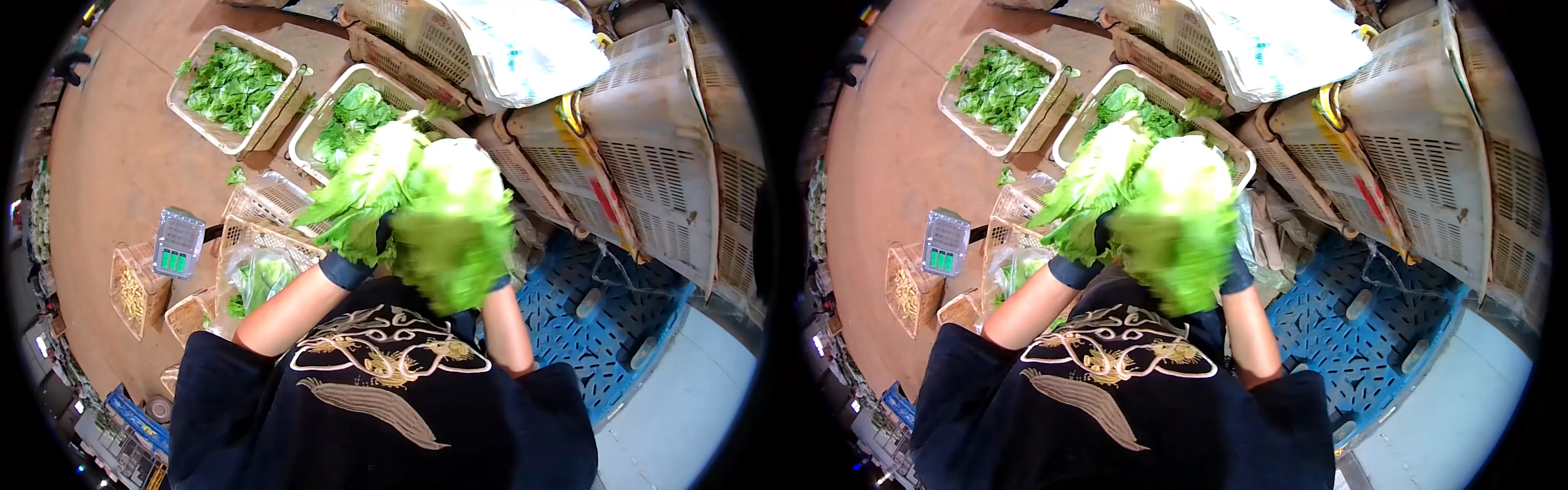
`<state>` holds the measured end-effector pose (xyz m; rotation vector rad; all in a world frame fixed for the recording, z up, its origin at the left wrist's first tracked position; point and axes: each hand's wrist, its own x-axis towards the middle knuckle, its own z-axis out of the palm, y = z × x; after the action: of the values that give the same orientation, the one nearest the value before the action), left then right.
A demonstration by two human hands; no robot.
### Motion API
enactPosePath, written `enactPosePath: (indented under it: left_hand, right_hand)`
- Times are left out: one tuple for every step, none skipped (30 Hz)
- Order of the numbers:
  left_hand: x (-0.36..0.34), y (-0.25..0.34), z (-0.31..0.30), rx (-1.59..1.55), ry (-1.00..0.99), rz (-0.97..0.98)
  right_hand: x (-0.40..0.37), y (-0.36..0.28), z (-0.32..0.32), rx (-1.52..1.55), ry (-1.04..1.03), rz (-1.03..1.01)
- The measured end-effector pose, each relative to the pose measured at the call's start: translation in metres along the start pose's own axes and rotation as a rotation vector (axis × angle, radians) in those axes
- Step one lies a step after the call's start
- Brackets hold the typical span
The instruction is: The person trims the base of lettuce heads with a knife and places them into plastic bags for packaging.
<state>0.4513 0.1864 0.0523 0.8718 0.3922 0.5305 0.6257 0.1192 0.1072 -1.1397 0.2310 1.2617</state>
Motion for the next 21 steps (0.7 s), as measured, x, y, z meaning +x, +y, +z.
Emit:
enactPosePath:
  left_hand:
    - [0.006,0.043,0.034,-0.261,-0.012,0.053]
    - [0.012,0.086,0.068,-0.505,-0.036,0.103]
    - [0.006,0.088,0.065,-0.182,0.132,0.015]
    - [0.009,0.096,0.060,-0.101,0.053,0.044]
    - [0.017,0.087,0.051,-0.539,0.010,0.027]
    - [0.025,0.084,0.040,-0.469,0.088,-0.127]
    - [0.034,0.079,0.024,-0.400,0.161,-0.285]
    - [0.049,0.055,-0.009,-0.038,0.145,-0.405]
    - [0.054,0.031,-0.038,0.328,0.126,-0.509]
    - [0.040,0.027,-0.054,0.869,0.112,-0.199]
    - [0.029,0.040,-0.053,1.401,0.109,0.144]
    - [0.024,0.050,-0.048,1.580,0.039,-0.225]
    - [0.016,0.073,-0.028,1.720,-0.023,-0.638]
    - [-0.003,0.070,-0.034,1.412,0.032,-0.441]
    - [-0.022,0.055,-0.036,1.015,0.121,-0.095]
    - [-0.037,0.081,-0.004,0.761,0.142,-0.051]
    - [-0.046,0.083,0.009,0.736,0.145,0.165]
    - [-0.058,0.083,0.014,0.691,0.201,0.195]
    - [-0.073,0.082,0.012,0.643,0.248,0.233]
    - [-0.089,0.081,0.003,0.514,0.261,0.219]
    - [-0.105,0.079,-0.003,0.376,0.261,0.212]
  right_hand:
    - [0.003,-0.004,-0.002,0.081,-0.044,-0.009]
    - [0.002,-0.009,-0.006,0.123,-0.113,-0.019]
    - [0.000,-0.017,-0.011,0.165,-0.170,-0.031]
    - [-0.001,-0.024,-0.014,0.189,-0.221,-0.050]
    - [-0.002,-0.032,-0.015,0.203,-0.266,-0.068]
    - [-0.003,-0.039,-0.015,0.210,-0.303,-0.084]
    - [-0.005,-0.045,-0.016,0.212,-0.329,-0.098]
    - [-0.007,-0.049,-0.015,0.209,-0.348,-0.107]
    - [-0.007,-0.051,-0.014,0.207,-0.365,-0.112]
    - [-0.006,-0.052,-0.011,0.194,-0.384,-0.114]
    - [-0.007,-0.052,-0.007,0.167,-0.400,-0.113]
    - [-0.008,-0.049,-0.003,0.132,-0.411,-0.103]
    - [-0.011,-0.047,0.002,0.090,-0.423,-0.090]
    - [-0.014,-0.044,0.009,0.024,-0.437,-0.074]
    - [-0.018,-0.038,0.017,-0.052,-0.457,-0.058]
    - [-0.022,-0.033,0.025,-0.137,-0.485,-0.034]
    - [-0.027,-0.025,0.034,-0.224,-0.521,-0.008]
    - [-0.031,-0.014,0.043,-0.322,-0.563,0.017]
    - [-0.035,0.001,0.053,-0.443,-0.617,0.040]
    - [-0.039,0.017,0.064,-0.563,-0.686,0.061]
    - [-0.044,0.034,0.073,-0.698,-0.760,0.071]
